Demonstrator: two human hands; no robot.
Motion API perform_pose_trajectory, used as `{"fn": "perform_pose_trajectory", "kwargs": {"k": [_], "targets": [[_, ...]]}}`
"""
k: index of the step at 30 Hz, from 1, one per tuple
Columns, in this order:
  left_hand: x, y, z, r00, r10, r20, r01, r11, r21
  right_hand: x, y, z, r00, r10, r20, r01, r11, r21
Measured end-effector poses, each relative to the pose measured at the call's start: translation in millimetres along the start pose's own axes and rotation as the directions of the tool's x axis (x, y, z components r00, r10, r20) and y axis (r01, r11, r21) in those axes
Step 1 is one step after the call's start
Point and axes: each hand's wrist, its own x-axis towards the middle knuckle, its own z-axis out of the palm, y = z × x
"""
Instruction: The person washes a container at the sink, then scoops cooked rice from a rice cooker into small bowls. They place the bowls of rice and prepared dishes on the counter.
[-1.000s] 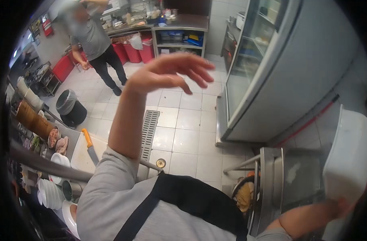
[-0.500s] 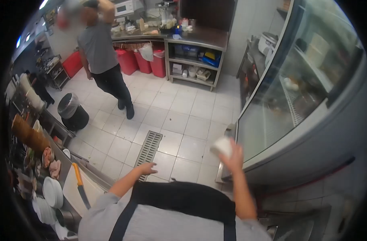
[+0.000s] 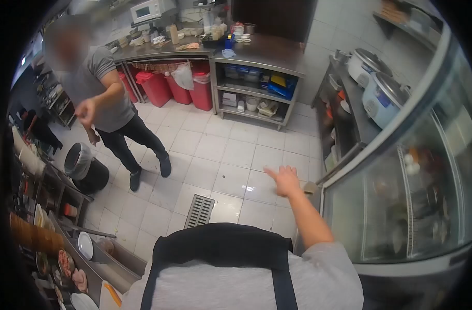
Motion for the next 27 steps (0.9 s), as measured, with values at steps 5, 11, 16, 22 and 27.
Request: {"fn": "perform_pose_trajectory", "kwargs": {"k": [5,11,16,22,27], "targets": [[44.8,110.2,-99.5,0.991,0.131,-0.010,-0.128,0.981,0.148,97.0,-61.3,-96.4,0.874,-0.257,-0.412,0.133,0.943,-0.305],[168.0,239.3,-195.0,0.911,0.392,-0.125,-0.357,0.904,0.237,158.1,-149.8,-232.6,0.668,-0.355,-0.654,0.606,0.770,0.201],[226.1,288.7,-256.5,0.907,0.419,-0.049,-0.396,0.886,0.241,347.6,-2.5,-97.4,0.964,-0.165,-0.211,0.264,0.456,0.850],[312.5,235.8,-318.1,0.961,0.265,-0.080,-0.273,0.862,-0.427,544.7,-42.5,-55.3,0.933,-0.261,-0.249,0.244,0.965,-0.100],[370.6,246.4,-381.2,0.997,-0.017,-0.077,0.001,0.978,-0.211,673.5,-181.8,-175.2,0.703,-0.563,-0.435,0.641,0.766,0.044]]}}
